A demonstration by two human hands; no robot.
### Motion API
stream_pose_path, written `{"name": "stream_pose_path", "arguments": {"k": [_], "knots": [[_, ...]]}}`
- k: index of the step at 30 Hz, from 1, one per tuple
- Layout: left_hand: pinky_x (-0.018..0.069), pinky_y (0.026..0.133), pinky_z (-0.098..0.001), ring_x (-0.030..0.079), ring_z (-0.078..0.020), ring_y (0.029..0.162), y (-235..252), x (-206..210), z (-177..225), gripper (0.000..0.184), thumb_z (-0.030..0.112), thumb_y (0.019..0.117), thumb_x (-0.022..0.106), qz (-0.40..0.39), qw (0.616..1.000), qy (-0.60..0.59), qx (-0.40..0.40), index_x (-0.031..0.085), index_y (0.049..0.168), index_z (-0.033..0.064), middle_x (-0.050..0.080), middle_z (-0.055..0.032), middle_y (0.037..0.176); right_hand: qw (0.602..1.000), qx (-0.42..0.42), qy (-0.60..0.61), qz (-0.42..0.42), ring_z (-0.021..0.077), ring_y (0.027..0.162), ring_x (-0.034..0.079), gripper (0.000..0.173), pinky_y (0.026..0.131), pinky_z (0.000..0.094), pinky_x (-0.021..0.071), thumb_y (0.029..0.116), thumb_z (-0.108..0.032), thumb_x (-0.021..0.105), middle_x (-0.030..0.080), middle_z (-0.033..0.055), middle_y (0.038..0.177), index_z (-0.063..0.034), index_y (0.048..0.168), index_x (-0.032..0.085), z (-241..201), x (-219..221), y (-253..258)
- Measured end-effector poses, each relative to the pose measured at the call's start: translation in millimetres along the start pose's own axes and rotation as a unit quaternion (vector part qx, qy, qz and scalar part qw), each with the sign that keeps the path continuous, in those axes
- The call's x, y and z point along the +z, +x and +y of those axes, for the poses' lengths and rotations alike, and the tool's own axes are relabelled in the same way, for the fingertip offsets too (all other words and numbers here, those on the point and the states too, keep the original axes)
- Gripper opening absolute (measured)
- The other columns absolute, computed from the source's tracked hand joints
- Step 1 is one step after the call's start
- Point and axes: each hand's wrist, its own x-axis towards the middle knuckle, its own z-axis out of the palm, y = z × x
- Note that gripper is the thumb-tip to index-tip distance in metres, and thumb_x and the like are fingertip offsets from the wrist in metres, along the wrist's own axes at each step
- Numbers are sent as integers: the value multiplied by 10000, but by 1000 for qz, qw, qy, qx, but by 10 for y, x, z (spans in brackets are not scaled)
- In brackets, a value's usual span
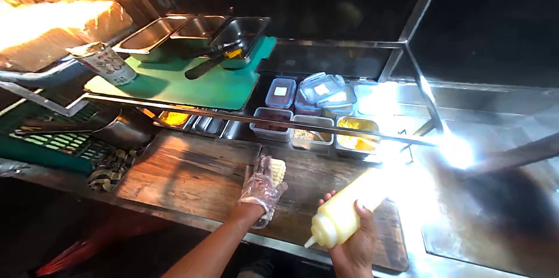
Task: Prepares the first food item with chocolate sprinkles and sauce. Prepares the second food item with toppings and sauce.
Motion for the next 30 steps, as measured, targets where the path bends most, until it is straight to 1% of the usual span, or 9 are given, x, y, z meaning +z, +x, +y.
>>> {"name": "stream_pose_path", "arguments": {"k": [5, 8, 11, 13, 14, 17, 20, 26, 30], "knots": [[484, 1079, -531, 462, -365, 1417, 32, 84, -53, 1232, 627, 775, 734, -26, 990, -119, -70, 48, 1658, 108, 110, -140, 1717, 994, -65, -79, -43, 371, 962, 737, 556, 861, 539, 616, 793, -344, 804, 710, 246, 1053, 1, 1180, 602, 84, 247, -38], [502, 1030, -570, 535, -375, 1333, 60, 53, -171, 1208, 578, 762, 772, -47, 976, -206, -62, 86, 1661, 151, 292, -151, 1659, 982, -109, -136, -74, 351, 984, 739, 544, 884, 538, 609, 795, -373, 807, 726, 219, 1069, -39, 1190, 639, 201, 461, -48], [515, 972, -628, 621, -397, 1199, 72, 54, -396, 1080, 499, 779, 826, -59, 932, -356, -37, 231, 1636, 222, 556, -205, 1437, 961, -170, -195, -100, 337, 986, 736, 535, 856, 541, 609, 770, -381, 826, 728, 197, 1067, -65, 1168, 661, 399, 668, -50], [534, 969, -575, 644, -330, 1179, 32, 55, -638, 941, 372, 846, 815, -80, 843, -532, 0, 290, 1622, 288, 598, -145, 1419, 942, -209, -235, -115, 307, 986, 734, 529, 854, 508, 612, 759, -393, 825, 731, 169, 1072, -72, 1153, 678, 567, 810, -53], [573, 890, -509, 682, -267, 1081, -6, 65, -765, 800, 347, 875, 775, -101, 776, -622, 3, 390, 1576, 313, 657, -102, 1332, 934, -228, -248, -124, 298, 986, 735, 525, 855, 498, 613, 760, -394, 826, 734, 162, 1075, -74, 1152, 687, 657, 863, -47], [628, 680, -380, 727, -182, 820, -10, 237, -1083, 350, 366, 964, 644, -170, 496, -851, -3, 652, 1261, 183, 737, -89, 1004, 897, -284, -296, -161, 275, 1028, 722, 516, 885, 483, 606, 791, -379, 821, 730, 144, 1103, -89, 1192, 675, 949, 903, 36], [632, 773, -410, 731, -196, 935, 17, 380, -1258, 505, 564, 1038, 433, -188, 301, -933, 55, 674, 1242, 170, 736, -102, 1083, 852, -312, -383, -175, 242, 1056, 713, 538, 896, 437, 607, 804, -379, 824, 725, 100, 1143, -132, 1246, 644, 1238, 778, 198], [634, 768, -424, 731, -204, 962, 100, 618, -1413, 835, 823, 930, 303, -191, 214, -956, 60, 660, 1319, 176, 732, -109, 1134, 767, -410, -433, -238, 363, 1026, 728, 580, 890, 563, 619, 809, -238, 855, 719, 172, 1119, -100, 1282, 550, 1613, 891, 912], [624, 805, -433, 719, -214, 1007, 109, 620, -1467, 908, 853, 917, 185, -201, 200, -957, 56, 653, 1338, 199, 724, -109, 1173, 788, -345, -470, -200, 302, 1087, 703, 524, 930, 483, 599, 846, -309, 812, 710, 141, 1175, -112, 1284, 602, 1577, 808, 427]]}}
